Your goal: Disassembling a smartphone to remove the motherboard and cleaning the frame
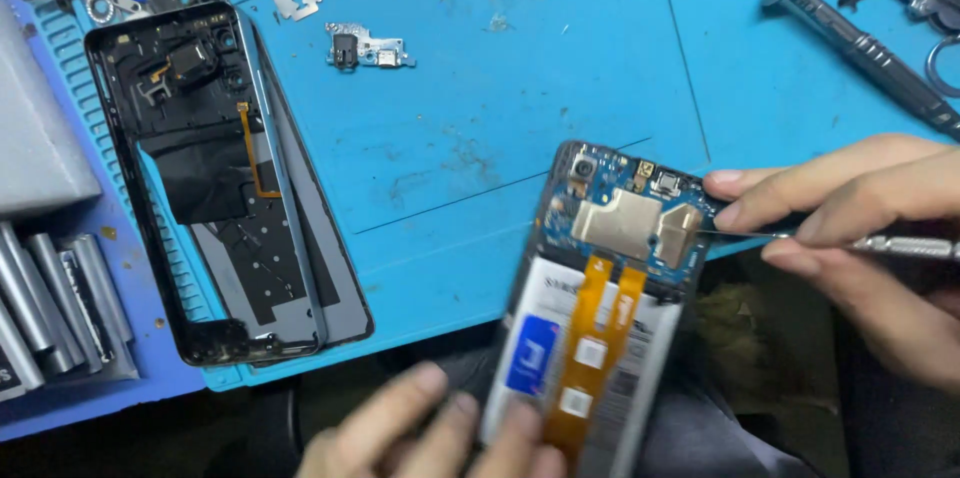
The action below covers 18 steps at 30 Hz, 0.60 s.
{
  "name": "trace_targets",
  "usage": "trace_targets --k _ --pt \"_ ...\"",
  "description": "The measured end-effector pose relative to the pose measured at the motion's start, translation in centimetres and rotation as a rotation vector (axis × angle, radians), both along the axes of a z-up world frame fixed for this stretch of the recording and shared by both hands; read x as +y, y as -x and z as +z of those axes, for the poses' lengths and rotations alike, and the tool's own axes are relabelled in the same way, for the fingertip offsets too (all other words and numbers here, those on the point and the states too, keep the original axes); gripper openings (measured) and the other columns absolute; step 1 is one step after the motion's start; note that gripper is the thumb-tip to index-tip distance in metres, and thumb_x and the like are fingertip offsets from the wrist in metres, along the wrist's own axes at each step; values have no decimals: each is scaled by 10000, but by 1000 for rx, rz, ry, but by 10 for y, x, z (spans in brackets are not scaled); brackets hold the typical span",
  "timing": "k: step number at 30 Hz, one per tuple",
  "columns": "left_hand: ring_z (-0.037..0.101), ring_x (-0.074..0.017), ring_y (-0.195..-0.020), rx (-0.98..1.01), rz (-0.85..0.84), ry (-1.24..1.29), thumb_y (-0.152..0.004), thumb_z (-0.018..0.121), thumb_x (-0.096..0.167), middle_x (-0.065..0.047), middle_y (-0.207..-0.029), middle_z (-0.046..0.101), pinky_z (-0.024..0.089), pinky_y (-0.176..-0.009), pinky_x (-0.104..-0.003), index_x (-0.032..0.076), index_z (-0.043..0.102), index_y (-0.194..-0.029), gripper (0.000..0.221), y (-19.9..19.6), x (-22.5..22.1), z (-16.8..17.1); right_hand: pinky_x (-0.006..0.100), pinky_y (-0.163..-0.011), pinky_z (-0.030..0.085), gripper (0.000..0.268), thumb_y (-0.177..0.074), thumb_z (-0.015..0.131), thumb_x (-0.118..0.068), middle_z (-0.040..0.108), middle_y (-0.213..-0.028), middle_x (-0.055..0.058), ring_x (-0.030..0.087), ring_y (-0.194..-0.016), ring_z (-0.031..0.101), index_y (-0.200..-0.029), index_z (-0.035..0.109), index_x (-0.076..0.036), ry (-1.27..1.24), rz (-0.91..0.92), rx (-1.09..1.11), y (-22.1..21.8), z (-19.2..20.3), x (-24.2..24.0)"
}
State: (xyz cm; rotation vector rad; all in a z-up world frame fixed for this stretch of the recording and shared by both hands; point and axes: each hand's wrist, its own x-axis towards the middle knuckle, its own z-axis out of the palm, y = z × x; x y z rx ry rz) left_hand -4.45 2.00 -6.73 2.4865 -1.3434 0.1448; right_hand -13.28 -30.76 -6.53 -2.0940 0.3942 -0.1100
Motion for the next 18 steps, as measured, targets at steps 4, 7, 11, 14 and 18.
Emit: trace_targets --k 4,7,11,14,18 --pt "557 -131 -1356 -194 -577 124 -1116 658 381 45 -1411 531 504 -1010 -286 292 587 -1426 331 -61 -92 35 410 -1162 684 280 -952 601 -14 776 -1073 200 310 -1184 839 -676 559 3 -20 -30 23 -10 2 13" --pt "468 -117 -1554 -329 -954 217 -1279 556 166 -41 -1651 446 483 -1358 -294 156 492 -1623 349 -42 -80 -18 426 -1195 686 264 -976 576 0 759 -1074 232 331 -1194 830 -718 529 32 -27 -48 46 -15 -1 21" --pt "626 -152 -1372 -154 -877 310 -1206 521 139 -16 -1302 657 322 -1469 -396 162 591 -1313 129 -32 -95 -29 501 -1277 679 139 -1030 509 -16 683 -1130 269 429 -1314 800 -923 437 36 -60 -60 18 -7 -12 22" --pt "610 -144 -1249 -282 -858 305 -1098 642 127 23 -1225 616 466 -1315 -403 179 568 -1213 147 -33 -97 -35 483 -1254 647 191 -1053 448 -93 678 -1192 272 408 -1314 773 -1142 459 75 -69 -117 91 -8 -15 17" --pt "566 -92 -1188 -386 -785 318 -1001 727 82 77 -1222 572 631 -1105 -340 205 547 -1202 296 -55 -82 -34 339 -972 551 378 -1120 437 -217 756 -1047 193 247 -1004 751 -1281 610 78 155 -157 224 -6 -23 19"
